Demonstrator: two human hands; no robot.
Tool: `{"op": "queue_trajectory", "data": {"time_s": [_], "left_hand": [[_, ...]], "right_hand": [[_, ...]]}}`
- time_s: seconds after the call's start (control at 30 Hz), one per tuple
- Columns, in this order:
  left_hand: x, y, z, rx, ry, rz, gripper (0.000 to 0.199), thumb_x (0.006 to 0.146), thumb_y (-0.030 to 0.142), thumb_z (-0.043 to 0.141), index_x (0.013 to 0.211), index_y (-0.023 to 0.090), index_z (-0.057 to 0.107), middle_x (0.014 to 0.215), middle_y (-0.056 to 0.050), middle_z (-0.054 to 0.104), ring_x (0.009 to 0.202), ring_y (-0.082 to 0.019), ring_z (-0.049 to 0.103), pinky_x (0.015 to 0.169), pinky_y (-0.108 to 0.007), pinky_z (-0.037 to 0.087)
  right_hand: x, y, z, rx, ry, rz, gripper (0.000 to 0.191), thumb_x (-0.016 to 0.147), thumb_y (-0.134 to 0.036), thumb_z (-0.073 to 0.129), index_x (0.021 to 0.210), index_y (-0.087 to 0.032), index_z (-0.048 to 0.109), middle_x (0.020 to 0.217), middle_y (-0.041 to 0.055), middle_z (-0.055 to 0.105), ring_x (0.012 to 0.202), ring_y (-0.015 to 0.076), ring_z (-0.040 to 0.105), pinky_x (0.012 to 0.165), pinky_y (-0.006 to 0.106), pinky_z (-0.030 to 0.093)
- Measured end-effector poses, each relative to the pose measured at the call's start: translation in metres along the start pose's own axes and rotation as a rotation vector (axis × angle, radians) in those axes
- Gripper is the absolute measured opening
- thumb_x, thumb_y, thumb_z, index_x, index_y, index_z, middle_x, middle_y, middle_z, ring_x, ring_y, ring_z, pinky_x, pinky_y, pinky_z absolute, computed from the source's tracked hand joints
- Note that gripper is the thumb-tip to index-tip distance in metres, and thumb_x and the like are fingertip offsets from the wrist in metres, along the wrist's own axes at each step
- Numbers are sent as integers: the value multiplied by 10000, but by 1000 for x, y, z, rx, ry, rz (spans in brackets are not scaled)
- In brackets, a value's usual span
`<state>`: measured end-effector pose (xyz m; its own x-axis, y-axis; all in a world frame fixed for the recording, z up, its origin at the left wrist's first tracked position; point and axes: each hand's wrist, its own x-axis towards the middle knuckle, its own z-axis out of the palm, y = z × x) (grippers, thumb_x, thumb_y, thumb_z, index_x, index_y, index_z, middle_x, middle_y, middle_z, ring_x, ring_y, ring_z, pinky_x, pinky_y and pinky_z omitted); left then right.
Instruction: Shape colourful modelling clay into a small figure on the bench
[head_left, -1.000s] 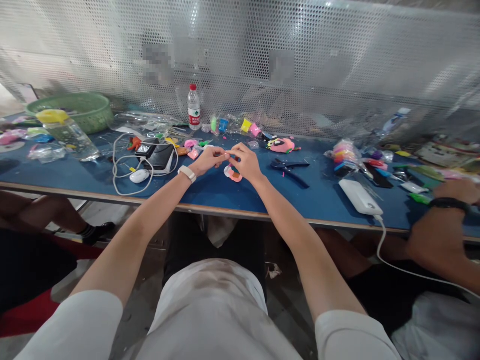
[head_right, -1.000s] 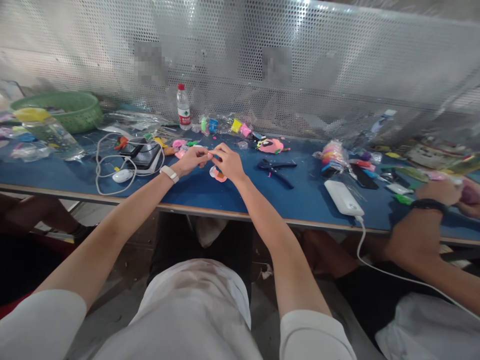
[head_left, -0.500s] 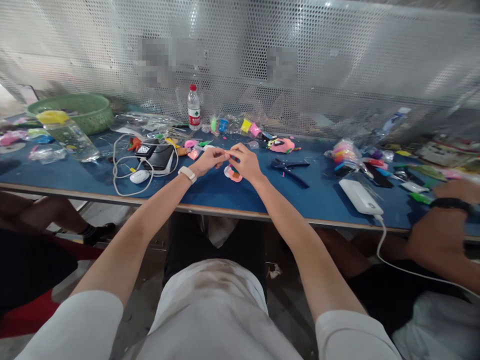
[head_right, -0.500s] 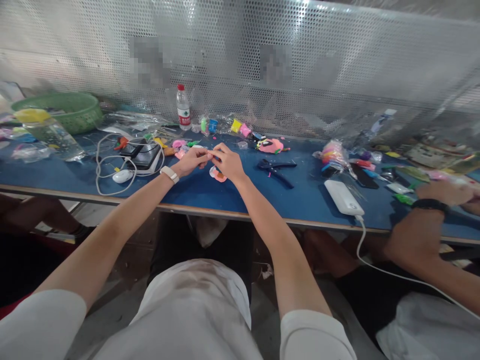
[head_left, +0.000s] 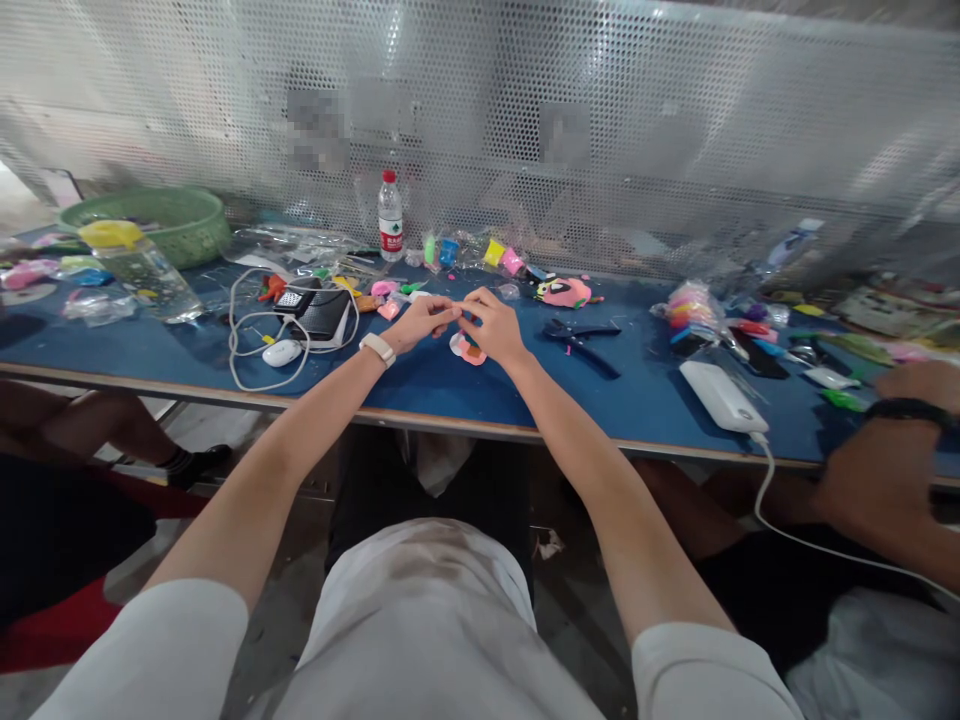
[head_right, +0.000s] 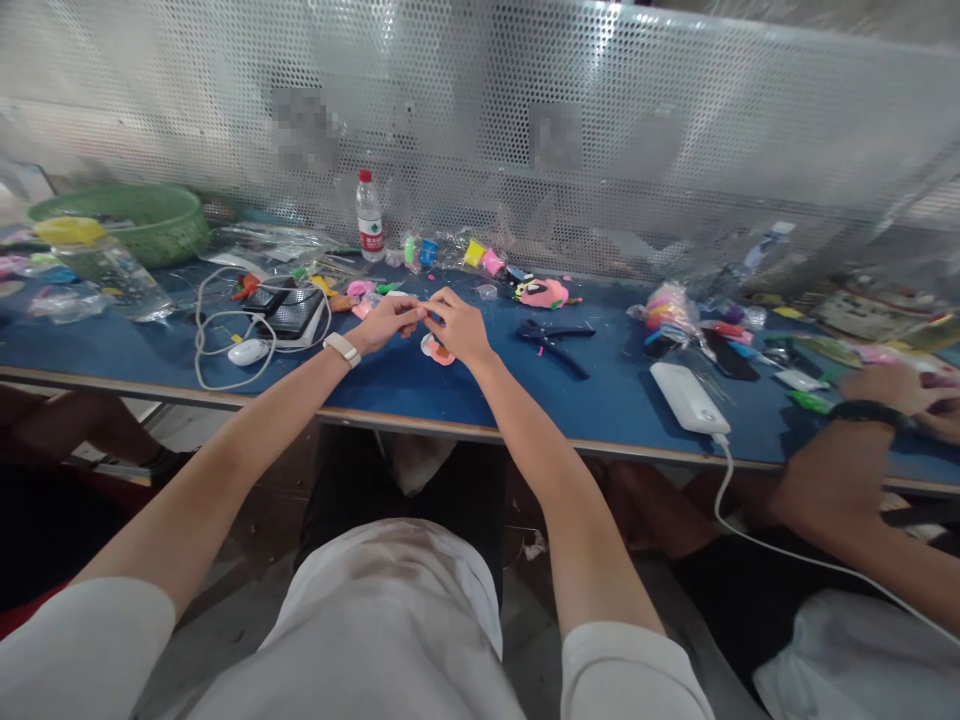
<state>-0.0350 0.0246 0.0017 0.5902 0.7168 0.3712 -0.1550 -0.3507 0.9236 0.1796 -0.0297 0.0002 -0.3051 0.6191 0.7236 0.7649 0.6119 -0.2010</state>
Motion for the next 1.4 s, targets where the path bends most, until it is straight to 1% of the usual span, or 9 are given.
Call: {"op": "queue_trajectory", "data": {"time_s": [0.2,0.33,0.5,0.67,0.8,1.0,1.13,1.2,1.4], "left_hand": [[1,-3,0,46,28,20,622,864,721,982,872,147,742,614,45,561,537,-73,492,525,-217,380],[0,-1,0,37,31,15,578,886,668,988,861,152,729,624,47,562,537,-68,493,529,-215,379],[0,1,2,38,23,14,557,907,654,970,872,148,740,625,44,555,533,-69,481,527,-220,374],[-1,2,2,116,62,-3,521,888,613,983,859,158,733,634,40,564,546,-80,500,526,-220,365],[-1,1,2,147,57,7,570,886,669,967,827,158,721,622,39,550,547,-82,494,526,-225,349],[-1,1,0,82,-4,31,660,860,777,953,862,146,761,611,35,549,547,-80,479,526,-226,349],[-1,3,0,32,-30,26,631,886,742,953,875,139,770,628,27,562,548,-83,491,528,-225,376],[-1,3,0,26,-35,20,614,906,728,941,882,139,767,635,23,567,547,-86,497,525,-227,382],[0,-2,-2,107,17,39,629,916,752,920,843,160,720,623,37,549,543,-83,493,522,-219,368]], "right_hand": [[1,-3,0,17,16,14,316,1155,-401,616,1242,-259,884,1197,90,785,856,201,700,833,348,607],[1,-3,0,41,21,12,308,1151,-414,628,1249,-270,881,1198,84,785,854,201,703,857,356,621],[1,-1,-1,41,13,3,293,1157,-397,636,1259,-263,876,1199,86,783,859,199,710,865,352,618],[0,-1,0,21,-7,11,259,1140,-363,654,1221,-263,879,1195,87,789,882,205,724,839,345,608],[1,-2,-1,11,-2,18,232,1112,-324,672,1194,-259,879,1194,88,791,863,203,710,819,349,591],[0,-4,-3,13,-6,10,220,1112,-321,676,1196,-249,866,1203,83,790,852,190,709,816,337,588],[0,-3,-2,16,12,-2,208,1109,-295,700,1228,-245,863,1197,78,788,852,189,714,828,335,586],[1,-3,-3,20,8,1,193,1111,-280,705,1214,-240,863,1189,77,786,850,188,715,837,337,586],[1,-3,-3,18,-12,32,191,1131,-304,693,1166,-250,872,1161,73,777,846,194,703,822,344,572]]}}
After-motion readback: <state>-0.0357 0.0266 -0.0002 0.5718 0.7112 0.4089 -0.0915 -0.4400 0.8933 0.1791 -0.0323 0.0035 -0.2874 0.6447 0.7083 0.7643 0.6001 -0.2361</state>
